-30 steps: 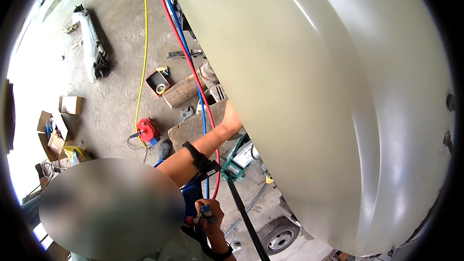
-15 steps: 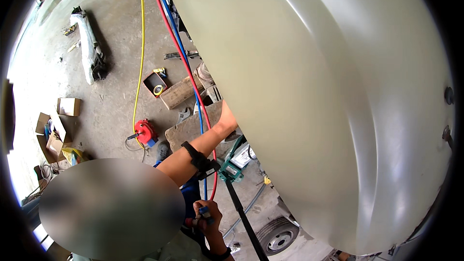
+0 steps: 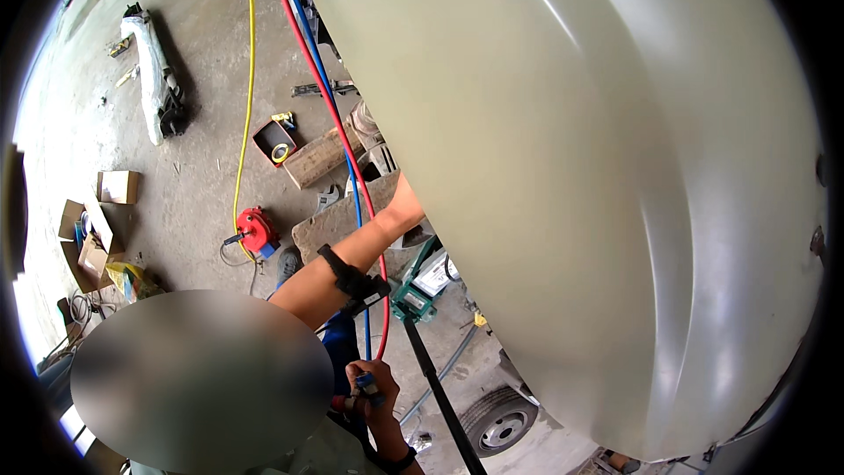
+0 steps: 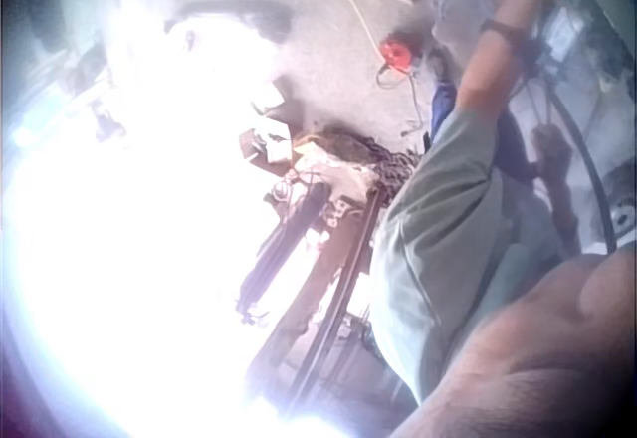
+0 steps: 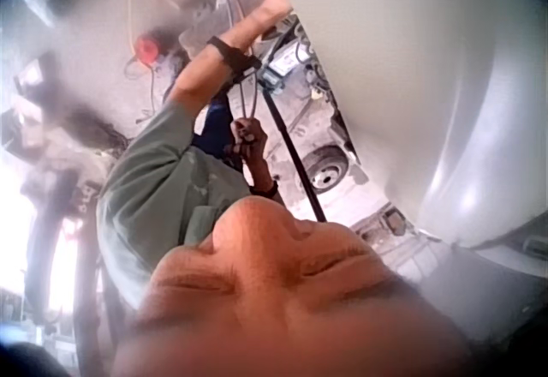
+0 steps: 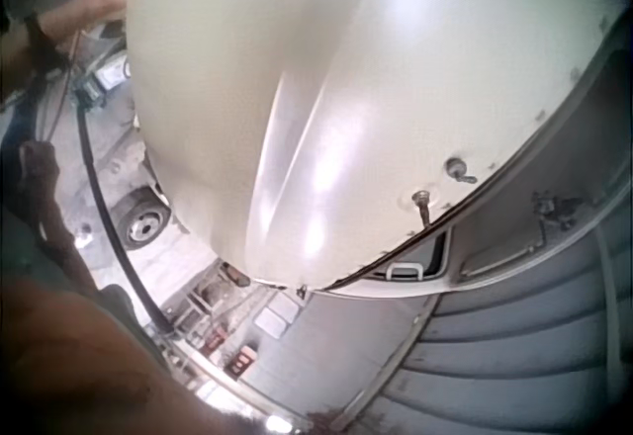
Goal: The person handles a manifold gauge set with colorful hoses, connects couplers to a vehicle's AC lines, and opens the valves while working near the front of a white truck.
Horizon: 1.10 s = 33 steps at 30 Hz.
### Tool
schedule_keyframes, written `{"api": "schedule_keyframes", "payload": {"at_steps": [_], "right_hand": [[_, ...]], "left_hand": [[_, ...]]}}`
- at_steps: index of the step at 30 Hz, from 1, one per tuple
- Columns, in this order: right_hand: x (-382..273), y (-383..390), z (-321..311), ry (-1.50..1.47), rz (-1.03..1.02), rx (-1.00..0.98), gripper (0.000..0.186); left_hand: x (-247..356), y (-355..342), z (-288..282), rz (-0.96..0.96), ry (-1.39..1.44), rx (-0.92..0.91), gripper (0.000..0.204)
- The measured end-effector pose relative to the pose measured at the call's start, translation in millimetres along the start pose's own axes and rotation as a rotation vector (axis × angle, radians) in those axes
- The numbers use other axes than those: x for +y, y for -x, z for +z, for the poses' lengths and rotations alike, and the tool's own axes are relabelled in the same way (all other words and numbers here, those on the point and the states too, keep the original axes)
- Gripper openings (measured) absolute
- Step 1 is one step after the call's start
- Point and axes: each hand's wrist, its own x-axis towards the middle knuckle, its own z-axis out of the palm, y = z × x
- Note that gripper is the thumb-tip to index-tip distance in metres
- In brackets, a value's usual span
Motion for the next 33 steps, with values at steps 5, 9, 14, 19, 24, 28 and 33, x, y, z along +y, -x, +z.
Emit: {"api": "schedule_keyframes", "payload": {"at_steps": [5,9,14,19,24,28,33], "right_hand": [[11,11,4,-0.071,0.079,-0.007,0.013],[1,6,0,0.012,0.063,-0.06,0.016],[-2,9,6,-0.128,0.149,0.015,0.014],[5,11,5,0.017,0.128,-0.001,0.014],[-2,10,7,-0.026,0.138,0.06,0.013],[4,11,9,-0.078,0.175,0.068,0.012],[9,12,6,-0.063,0.168,0.037,0.014]], "left_hand": [[5,2,-2,0.09,-0.105,-0.082,0.026],[2,-1,4,0.081,0.001,-0.04,0.027],[9,4,1,0.045,0.001,-0.061,0.028],[-3,3,6,0.084,-0.033,0.019,0.023],[9,4,2,0.11,-0.084,-0.029,0.021],[11,3,0,0.237,-0.177,-0.033,0.02],[5,8,2,0.125,-0.193,-0.033,0.021]]}}
